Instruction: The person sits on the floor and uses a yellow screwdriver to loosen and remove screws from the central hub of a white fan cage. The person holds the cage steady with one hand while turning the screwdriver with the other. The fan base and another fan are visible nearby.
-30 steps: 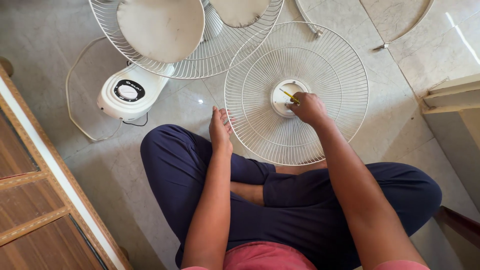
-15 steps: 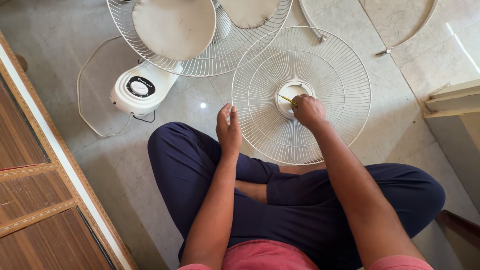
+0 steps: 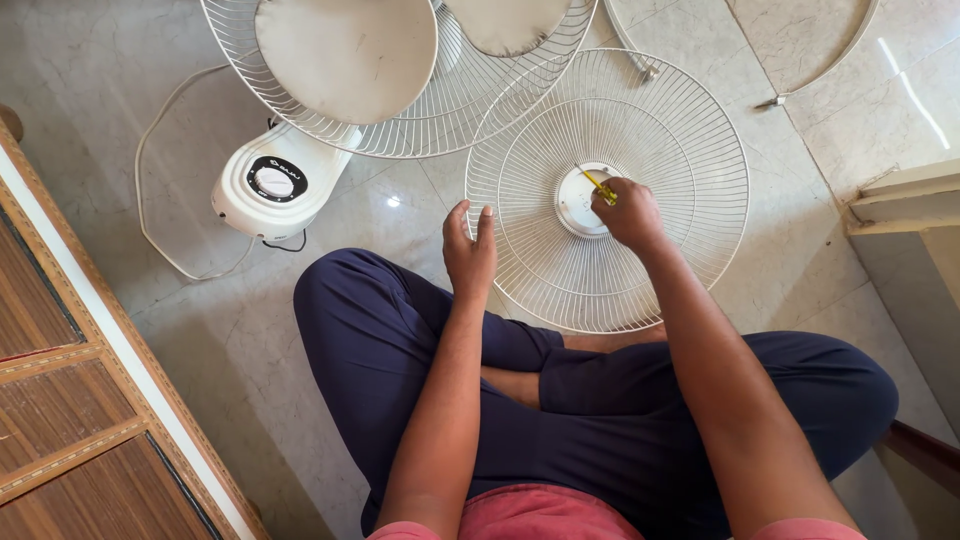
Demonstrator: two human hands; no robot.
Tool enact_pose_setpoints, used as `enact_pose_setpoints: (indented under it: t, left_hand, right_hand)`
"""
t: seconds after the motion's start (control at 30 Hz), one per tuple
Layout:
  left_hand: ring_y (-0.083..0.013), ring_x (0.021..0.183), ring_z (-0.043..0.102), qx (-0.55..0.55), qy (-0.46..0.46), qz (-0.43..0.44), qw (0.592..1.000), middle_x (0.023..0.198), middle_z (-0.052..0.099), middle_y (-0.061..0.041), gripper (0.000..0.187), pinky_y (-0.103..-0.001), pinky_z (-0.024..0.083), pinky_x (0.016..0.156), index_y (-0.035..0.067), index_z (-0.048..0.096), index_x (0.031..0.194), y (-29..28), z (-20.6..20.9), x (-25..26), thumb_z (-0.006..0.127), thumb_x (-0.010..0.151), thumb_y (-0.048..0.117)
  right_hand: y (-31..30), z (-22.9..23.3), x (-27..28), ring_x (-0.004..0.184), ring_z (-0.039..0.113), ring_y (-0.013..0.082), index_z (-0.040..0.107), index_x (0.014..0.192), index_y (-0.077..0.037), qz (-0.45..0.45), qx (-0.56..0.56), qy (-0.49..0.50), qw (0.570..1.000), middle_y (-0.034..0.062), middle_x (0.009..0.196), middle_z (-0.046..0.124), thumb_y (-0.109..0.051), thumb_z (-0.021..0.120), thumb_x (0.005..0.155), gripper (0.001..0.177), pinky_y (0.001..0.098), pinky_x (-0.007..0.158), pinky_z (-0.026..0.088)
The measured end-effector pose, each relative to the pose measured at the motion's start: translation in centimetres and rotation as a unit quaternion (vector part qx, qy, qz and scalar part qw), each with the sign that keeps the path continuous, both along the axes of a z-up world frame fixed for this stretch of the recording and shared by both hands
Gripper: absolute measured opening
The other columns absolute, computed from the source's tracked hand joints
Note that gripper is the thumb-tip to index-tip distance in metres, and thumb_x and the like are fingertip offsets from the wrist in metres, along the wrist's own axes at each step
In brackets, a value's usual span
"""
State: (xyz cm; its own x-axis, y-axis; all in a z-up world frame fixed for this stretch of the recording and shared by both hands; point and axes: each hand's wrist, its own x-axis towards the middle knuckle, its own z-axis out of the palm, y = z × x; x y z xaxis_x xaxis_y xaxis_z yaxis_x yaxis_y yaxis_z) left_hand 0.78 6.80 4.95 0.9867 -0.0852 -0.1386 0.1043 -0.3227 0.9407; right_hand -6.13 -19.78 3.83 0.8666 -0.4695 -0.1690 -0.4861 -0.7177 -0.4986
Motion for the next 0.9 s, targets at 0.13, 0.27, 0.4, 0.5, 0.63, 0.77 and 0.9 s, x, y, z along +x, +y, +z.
enact_pose_setpoints:
  t: [0.13,0.27,0.4,0.5,0.63,0.77,0.9]
  left_hand:
    - [-0.0308,0.124,0.062,0.009,0.07,-0.006,0.997,0.142,0.06,-0.018,0.059,-0.041,0.049,0.104,0.005,0.056,0.138,0.0,0.0,0.3,0.062,0.098,0.048]
    - [-0.03,0.12,0.065,0.012,0.096,-0.007,0.995,0.14,0.061,-0.017,0.061,-0.041,0.052,0.101,0.005,0.055,0.139,-0.1,0.1,0.3,0.061,0.097,0.049]
    - [-0.0302,0.123,0.063,0.003,0.076,-0.007,0.997,0.141,0.061,-0.018,0.061,-0.041,0.051,0.103,0.004,0.056,0.139,-0.2,0.1,0.3,0.062,0.099,0.049]
    - [-0.0299,0.122,0.064,0.006,0.085,-0.008,0.996,0.141,0.06,-0.018,0.062,-0.041,0.052,0.102,0.004,0.055,0.139,-0.1,0.1,0.3,0.062,0.098,0.05]
    - [-0.0296,0.12,0.065,0.019,0.083,-0.011,0.996,0.141,0.061,-0.017,0.061,-0.041,0.052,0.1,0.005,0.055,0.139,-0.1,0.0,0.3,0.062,0.097,0.049]
    - [-0.0335,0.132,0.056,0.007,-0.008,-0.003,1.0,0.144,0.056,-0.022,0.058,-0.042,0.051,0.102,0.003,0.049,0.144,-0.2,-0.8,0.0,0.066,0.102,0.039]
    - [-0.0292,0.114,0.067,0.008,0.086,0.02,0.996,0.136,0.061,-0.018,0.056,-0.04,0.054,0.095,0.005,0.042,0.143,-0.1,-2.0,0.1,0.063,0.097,0.029]
  right_hand:
    - [0.2,1.0,0.4,0.085,0.072,0.0302,0.071,0.111,-0.001,-0.031,0.06,0.039,0.997,0.018,0.097,0.075,-0.026,0.073,0.092,0.031,0.0439,0.08,0.056]
    - [1.0,2.1,0.8,0.084,0.072,0.0258,0.074,0.109,-0.004,-0.027,0.111,0.04,0.993,0.0143,0.095,0.076,-0.026,0.074,0.091,0.028,0.0411,0.079,0.056]
    - [1.7,2.1,1.2,0.082,0.072,0.023,0.077,0.108,-0.007,-0.04,0.13,0.068,0.988,0.0122,0.093,0.077,-0.028,0.076,0.091,0.027,0.0396,0.078,0.056]
    - [1.7,1.7,1.2,0.081,0.071,0.0247,0.077,0.107,-0.006,-0.058,0.148,0.093,0.983,0.013,0.091,0.076,-0.03,0.076,0.093,0.028,0.0403,0.077,0.056]
    - [1.5,1.2,1.1,0.081,0.072,0.0214,0.078,0.109,-0.006,-0.04,0.149,0.073,0.985,0.0122,0.092,0.077,-0.027,0.075,0.092,0.027,0.039,0.079,0.056]
    - [1.8,0.9,0.6,0.081,0.07,0.0202,0.078,0.115,-0.009,-0.008,0.151,0.095,0.984,0.0129,0.094,0.076,-0.024,0.072,0.091,0.029,0.038,0.079,0.056]
    - [2.3,0.7,0.5,0.076,0.069,0.0216,0.074,0.125,-0.011,-0.036,0.191,0.15,0.969,0.0133,0.09,0.075,-0.019,0.067,0.09,0.037,0.0381,0.075,0.057]
